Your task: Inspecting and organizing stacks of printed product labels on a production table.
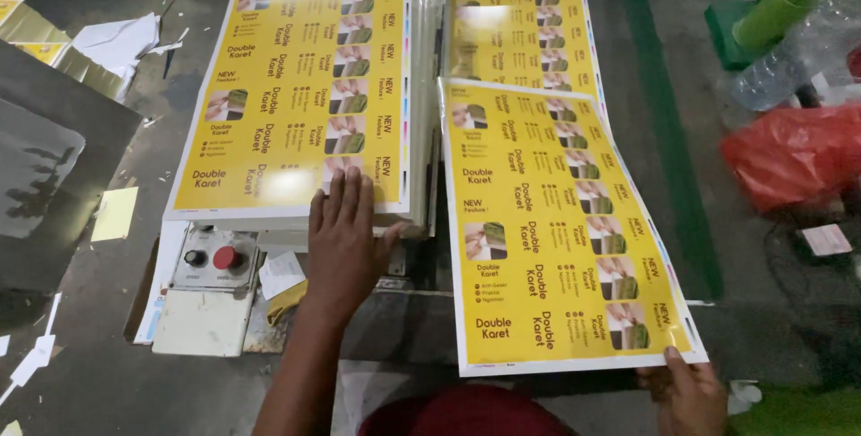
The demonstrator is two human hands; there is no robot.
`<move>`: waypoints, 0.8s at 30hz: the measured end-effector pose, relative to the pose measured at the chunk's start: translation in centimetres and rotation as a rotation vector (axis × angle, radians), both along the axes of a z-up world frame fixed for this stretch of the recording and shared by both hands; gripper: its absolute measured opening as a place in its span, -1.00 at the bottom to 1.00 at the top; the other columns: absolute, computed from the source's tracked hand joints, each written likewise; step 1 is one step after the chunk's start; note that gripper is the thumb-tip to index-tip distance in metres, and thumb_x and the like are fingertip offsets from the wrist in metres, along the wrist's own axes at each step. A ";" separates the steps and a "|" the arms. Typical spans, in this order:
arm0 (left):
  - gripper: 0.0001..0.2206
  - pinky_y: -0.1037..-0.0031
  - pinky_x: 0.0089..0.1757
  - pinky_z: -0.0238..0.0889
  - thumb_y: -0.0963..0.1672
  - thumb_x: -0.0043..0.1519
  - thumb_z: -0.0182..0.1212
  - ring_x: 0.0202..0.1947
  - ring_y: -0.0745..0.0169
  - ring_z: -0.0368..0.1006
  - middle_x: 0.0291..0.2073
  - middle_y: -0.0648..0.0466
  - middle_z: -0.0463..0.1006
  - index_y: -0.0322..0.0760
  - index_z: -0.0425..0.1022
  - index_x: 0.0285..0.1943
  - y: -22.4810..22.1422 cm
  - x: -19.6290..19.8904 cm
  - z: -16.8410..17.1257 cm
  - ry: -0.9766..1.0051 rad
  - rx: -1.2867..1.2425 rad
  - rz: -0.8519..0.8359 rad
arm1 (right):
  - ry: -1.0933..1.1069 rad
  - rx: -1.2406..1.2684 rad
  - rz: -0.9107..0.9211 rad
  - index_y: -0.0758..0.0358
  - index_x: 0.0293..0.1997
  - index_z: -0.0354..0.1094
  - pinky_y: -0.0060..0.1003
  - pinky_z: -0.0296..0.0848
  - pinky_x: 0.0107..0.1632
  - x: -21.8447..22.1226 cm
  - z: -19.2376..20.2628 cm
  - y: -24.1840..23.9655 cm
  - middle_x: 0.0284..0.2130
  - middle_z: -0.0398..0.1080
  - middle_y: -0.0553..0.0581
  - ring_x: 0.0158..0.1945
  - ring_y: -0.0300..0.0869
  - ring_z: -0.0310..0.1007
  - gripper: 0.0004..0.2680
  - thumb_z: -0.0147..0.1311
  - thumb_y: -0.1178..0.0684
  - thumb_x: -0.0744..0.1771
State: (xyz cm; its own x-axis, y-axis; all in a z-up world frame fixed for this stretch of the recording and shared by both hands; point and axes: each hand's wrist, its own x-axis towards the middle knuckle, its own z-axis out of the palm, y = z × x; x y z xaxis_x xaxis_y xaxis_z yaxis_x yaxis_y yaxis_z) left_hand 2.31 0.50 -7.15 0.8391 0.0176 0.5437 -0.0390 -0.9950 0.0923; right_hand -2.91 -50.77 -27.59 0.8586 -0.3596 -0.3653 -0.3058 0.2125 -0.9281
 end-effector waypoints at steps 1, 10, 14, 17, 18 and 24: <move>-0.29 0.04 0.36 -0.18 0.14 0.32 0.08 0.51 -0.18 0.04 0.48 -0.27 0.19 -0.49 0.24 0.45 0.3 0.0 -0.8 0.084 0.024 0.001 | 0.047 -0.042 -0.024 0.41 0.22 0.23 -0.22 0.34 -0.46 -0.3 0.1 -0.3 -0.37 0.38 0.27 -0.46 -0.09 0.37 -0.81 -0.07 0.17 0.48; -0.68 0.18 0.16 0.26 -0.13 0.24 0.19 0.24 0.00 0.48 0.18 -0.10 0.58 -0.38 0.48 0.15 -0.2 -1.8 4.2 0.053 0.083 -0.057 | 0.182 -0.161 0.008 0.61 0.20 0.22 0.04 0.36 -0.46 -1.9 -2.0 -1.7 -0.45 0.37 0.54 -0.51 0.18 0.37 -0.81 -0.10 0.22 0.49; -0.87 0.27 -0.03 0.40 -0.22 0.18 0.26 -0.25 0.07 0.61 -0.22 0.03 0.70 -0.31 0.51 -0.12 -0.5 -1.5 6.0 -0.065 0.000 -0.081 | 0.228 -0.126 0.020 0.56 0.25 0.18 0.02 0.38 -0.41 -2.1 -2.4 -0.5 -0.38 0.39 0.56 -0.45 0.20 0.40 -0.80 -0.11 0.23 0.49; -0.88 0.31 -0.12 0.41 -0.24 0.11 0.29 -0.23 0.07 0.64 -0.27 0.03 0.70 -0.30 0.51 -0.20 -0.7 -1.2 5.8 -0.118 0.023 -0.066 | 0.257 -0.242 0.025 0.66 0.18 0.26 -0.02 0.35 -0.45 -2.4 0.5 2.1 -0.44 0.44 0.61 -0.50 0.19 0.41 -0.81 -0.08 0.24 0.49; -0.88 0.31 -0.12 0.41 -0.24 0.11 0.29 -0.23 0.07 0.64 -0.27 0.03 0.70 -0.30 0.51 -0.20 -0.7 -1.2 5.6 -0.118 0.022 -0.066 | 0.257 -0.243 0.025 0.66 0.18 0.26 -0.02 0.35 -0.45 -2.4 0.9 2.6 -0.44 0.44 0.61 -0.50 0.19 0.41 -0.81 -0.08 0.24 0.49; -0.87 0.30 -0.11 0.40 -0.24 0.16 0.30 -0.17 0.04 0.63 -0.17 0.00 0.71 -0.32 0.52 -0.14 -0.8 -1.4 5.6 -0.102 -0.040 -0.078 | 0.306 -0.177 0.028 0.61 0.10 0.25 -0.09 0.33 -0.45 -0.5 5.6 6.9 -0.43 0.46 0.58 -0.52 0.16 0.42 -0.84 -0.01 0.24 0.46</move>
State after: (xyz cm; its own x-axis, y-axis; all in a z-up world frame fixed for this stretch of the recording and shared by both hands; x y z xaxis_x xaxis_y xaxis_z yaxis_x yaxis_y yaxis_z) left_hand 0.89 -0.31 -1.53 0.7793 -0.0225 0.6263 -0.1275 -0.9841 0.1234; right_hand -3.41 -43.89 -22.00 0.7294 -0.4177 -0.5417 -0.5792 0.0443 -0.8140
